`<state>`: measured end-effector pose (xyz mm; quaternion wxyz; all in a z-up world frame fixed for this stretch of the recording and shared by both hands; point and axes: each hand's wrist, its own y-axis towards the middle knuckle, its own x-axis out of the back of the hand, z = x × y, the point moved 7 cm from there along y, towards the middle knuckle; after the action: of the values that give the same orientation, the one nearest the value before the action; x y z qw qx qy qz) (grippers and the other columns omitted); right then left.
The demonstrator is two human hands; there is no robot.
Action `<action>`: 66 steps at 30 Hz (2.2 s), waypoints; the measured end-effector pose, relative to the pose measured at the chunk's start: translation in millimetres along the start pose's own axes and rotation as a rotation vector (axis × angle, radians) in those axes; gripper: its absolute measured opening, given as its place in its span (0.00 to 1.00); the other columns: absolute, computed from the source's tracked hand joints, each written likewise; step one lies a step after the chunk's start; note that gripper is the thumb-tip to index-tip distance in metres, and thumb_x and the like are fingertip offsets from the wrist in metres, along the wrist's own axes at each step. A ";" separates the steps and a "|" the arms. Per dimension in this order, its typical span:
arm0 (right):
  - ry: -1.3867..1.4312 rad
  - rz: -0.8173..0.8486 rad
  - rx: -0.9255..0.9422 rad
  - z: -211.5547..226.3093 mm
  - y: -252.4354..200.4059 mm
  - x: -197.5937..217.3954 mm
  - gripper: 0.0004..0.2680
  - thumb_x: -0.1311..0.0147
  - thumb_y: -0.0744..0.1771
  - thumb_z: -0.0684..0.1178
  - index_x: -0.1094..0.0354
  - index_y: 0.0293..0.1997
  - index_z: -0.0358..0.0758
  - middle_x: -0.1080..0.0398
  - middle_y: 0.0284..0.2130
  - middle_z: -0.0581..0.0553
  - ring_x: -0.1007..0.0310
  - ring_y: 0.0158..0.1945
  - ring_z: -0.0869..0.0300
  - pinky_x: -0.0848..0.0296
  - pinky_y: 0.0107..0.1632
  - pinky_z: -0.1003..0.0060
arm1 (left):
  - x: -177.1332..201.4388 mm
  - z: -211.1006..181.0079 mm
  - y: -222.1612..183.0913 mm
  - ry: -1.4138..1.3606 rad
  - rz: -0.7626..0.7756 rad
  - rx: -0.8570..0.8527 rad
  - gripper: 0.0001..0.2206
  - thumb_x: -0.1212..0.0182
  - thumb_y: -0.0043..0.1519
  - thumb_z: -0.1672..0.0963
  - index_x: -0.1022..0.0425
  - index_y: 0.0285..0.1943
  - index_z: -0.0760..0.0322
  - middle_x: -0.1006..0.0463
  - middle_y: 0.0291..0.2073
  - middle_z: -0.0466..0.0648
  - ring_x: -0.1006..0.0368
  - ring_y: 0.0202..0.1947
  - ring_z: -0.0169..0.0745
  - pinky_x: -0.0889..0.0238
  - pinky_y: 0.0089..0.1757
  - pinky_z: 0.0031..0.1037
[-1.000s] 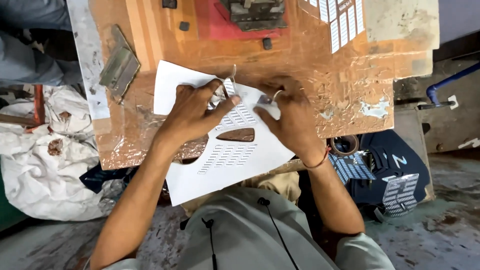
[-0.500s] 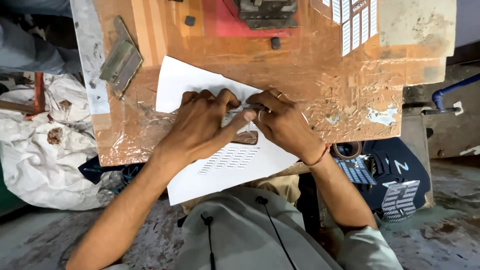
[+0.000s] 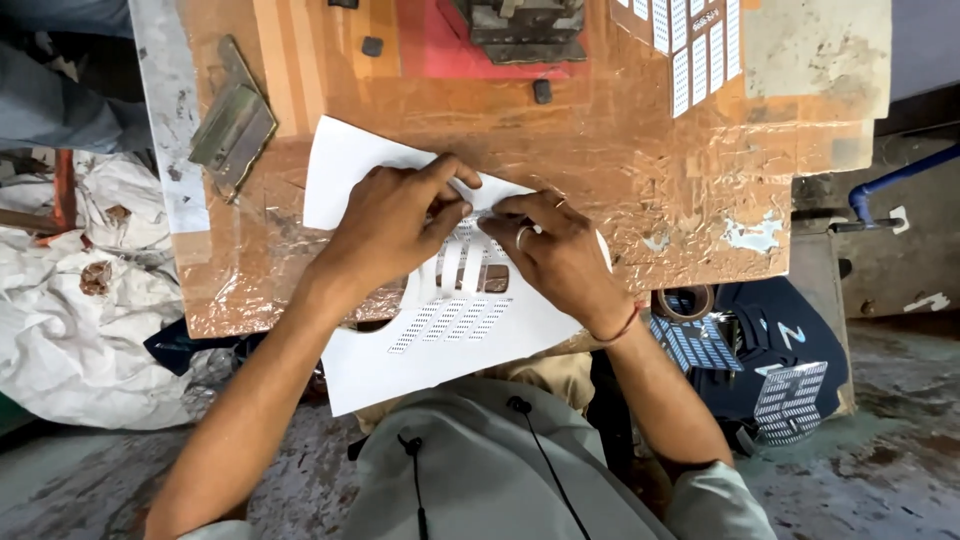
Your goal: Assembling footwear components by using a press machine and applying decorative stickers to a shoe upper.
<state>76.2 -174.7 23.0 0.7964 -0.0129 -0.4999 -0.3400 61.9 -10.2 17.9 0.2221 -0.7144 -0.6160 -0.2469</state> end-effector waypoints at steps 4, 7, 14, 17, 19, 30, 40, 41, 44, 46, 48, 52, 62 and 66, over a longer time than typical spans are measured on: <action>-0.046 -0.011 -0.022 -2.0 -1.0 -5.2 0.04 0.38 0.67 0.42 0.20 0.42 0.36 0.25 0.43 0.46 0.26 0.43 0.53 0.25 0.44 0.60 | -2.4 2.3 3.8 0.017 -0.013 -0.038 0.11 0.34 0.57 0.62 0.25 0.48 0.64 0.15 0.34 0.50 0.18 0.37 0.50 0.30 0.39 0.39; -0.074 -0.029 -0.025 1.0 1.7 -5.7 0.03 0.38 0.67 0.43 0.21 0.39 0.37 0.25 0.44 0.48 0.25 0.44 0.55 0.25 0.45 0.60 | 2.4 4.0 5.9 -0.016 -0.011 -0.050 0.09 0.33 0.57 0.61 0.23 0.45 0.64 0.15 0.34 0.50 0.18 0.37 0.49 0.29 0.38 0.37; -0.102 0.009 -0.028 10.1 12.3 1.8 0.04 0.39 0.67 0.43 0.21 0.42 0.37 0.25 0.45 0.49 0.27 0.45 0.54 0.26 0.46 0.60 | -1.6 7.5 20.2 0.056 0.021 0.013 0.07 0.29 0.54 0.59 0.19 0.38 0.64 0.16 0.29 0.50 0.19 0.34 0.48 0.30 0.40 0.39; -0.106 0.017 -0.018 8.5 11.7 -0.7 0.05 0.39 0.66 0.43 0.21 0.43 0.37 0.25 0.45 0.49 0.27 0.46 0.53 0.26 0.47 0.60 | -4.8 8.7 26.5 0.111 0.018 -0.035 0.04 0.29 0.52 0.59 0.18 0.34 0.63 0.16 0.29 0.49 0.21 0.34 0.51 0.31 0.42 0.41; -0.091 0.023 -0.029 4.8 10.9 -0.7 0.04 0.39 0.67 0.43 0.21 0.43 0.38 0.25 0.45 0.49 0.27 0.48 0.54 0.26 0.49 0.60 | -9.9 9.6 32.4 0.249 0.014 -0.046 0.06 0.27 0.46 0.59 0.18 0.30 0.62 0.17 0.28 0.50 0.23 0.38 0.55 0.33 0.41 0.44; -0.064 0.011 0.063 6.1 16.2 2.0 0.04 0.40 0.66 0.41 0.22 0.42 0.37 0.26 0.42 0.47 0.27 0.47 0.53 0.27 0.50 0.58 | -8.0 28.7 46.9 0.126 0.035 -0.061 0.08 0.22 0.42 0.57 0.18 0.25 0.60 0.16 0.27 0.46 0.22 0.38 0.51 0.34 0.45 0.42; -0.143 -0.026 0.125 18.5 -17.2 3.3 0.08 0.36 0.63 0.40 0.20 0.44 0.39 0.27 0.40 0.48 0.28 0.48 0.53 0.26 0.49 0.57 | -8.0 24.8 44.5 -0.005 0.108 0.016 0.08 0.24 0.47 0.59 0.21 0.28 0.64 0.16 0.28 0.45 0.18 0.31 0.38 0.28 0.37 0.31; -0.144 -0.025 0.124 19.2 -17.8 3.1 0.08 0.36 0.63 0.40 0.20 0.44 0.39 0.27 0.40 0.48 0.28 0.48 0.53 0.26 0.49 0.57 | -8.6 28.7 42.3 -0.006 0.109 0.015 0.08 0.24 0.47 0.59 0.21 0.28 0.64 0.16 0.28 0.45 0.18 0.31 0.38 0.28 0.37 0.31; -0.129 -0.037 0.075 17.4 -13.7 3.6 0.09 0.36 0.62 0.40 0.19 0.46 0.41 0.27 0.41 0.48 0.28 0.47 0.54 0.27 0.48 0.57 | -5.5 34.0 39.5 -0.087 0.158 -0.040 0.07 0.26 0.54 0.58 0.20 0.35 0.66 0.15 0.30 0.46 0.17 0.34 0.35 0.27 0.38 0.30; -0.119 -0.035 0.051 18.0 -11.4 4.5 0.08 0.36 0.63 0.40 0.20 0.45 0.41 0.27 0.41 0.49 0.28 0.46 0.55 0.28 0.47 0.58 | -2.0 39.3 40.2 -0.193 0.199 0.009 0.09 0.29 0.60 0.57 0.19 0.46 0.64 0.15 0.35 0.48 0.17 0.37 0.35 0.24 0.40 0.28; -0.113 -0.023 0.045 18.9 -9.4 4.2 0.08 0.36 0.63 0.40 0.20 0.45 0.40 0.27 0.41 0.48 0.28 0.45 0.54 0.28 0.47 0.57 | 2.0 31.0 38.0 -0.170 0.269 0.044 0.13 0.27 0.57 0.57 0.20 0.48 0.64 0.16 0.37 0.48 0.18 0.36 0.36 0.25 0.40 0.29; -0.081 -0.034 -0.002 17.7 -8.6 1.6 0.07 0.36 0.65 0.39 0.23 0.46 0.39 0.27 0.44 0.46 0.28 0.49 0.51 0.27 0.51 0.57 | 2.7 22.5 35.0 -0.115 0.280 0.022 0.16 0.28 0.49 0.61 0.20 0.47 0.65 0.16 0.37 0.49 0.18 0.36 0.38 0.26 0.39 0.30; -0.151 0.143 0.139 39.3 5.2 -15.4 0.13 0.40 0.64 0.43 0.25 0.54 0.38 0.29 0.57 0.46 0.35 0.63 0.49 0.36 0.63 0.50 | -12.7 24.4 46.6 -0.073 0.196 -0.087 0.15 0.30 0.44 0.64 0.22 0.41 0.67 0.20 0.31 0.50 0.22 0.37 0.44 0.29 0.39 0.34; 0.021 0.115 0.135 34.9 -5.2 -25.8 0.12 0.44 0.66 0.40 0.24 0.55 0.41 0.30 0.57 0.47 0.35 0.65 0.49 0.35 0.66 0.51 | -9.1 26.5 43.7 -0.023 0.242 -0.004 0.16 0.30 0.44 0.64 0.22 0.41 0.63 0.20 0.31 0.49 0.22 0.37 0.44 0.30 0.39 0.36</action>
<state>38.9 -152.5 18.0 0.8188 0.0155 -0.5119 -0.2593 106.2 -7.1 -9.0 0.2419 -0.7866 -0.5273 -0.2113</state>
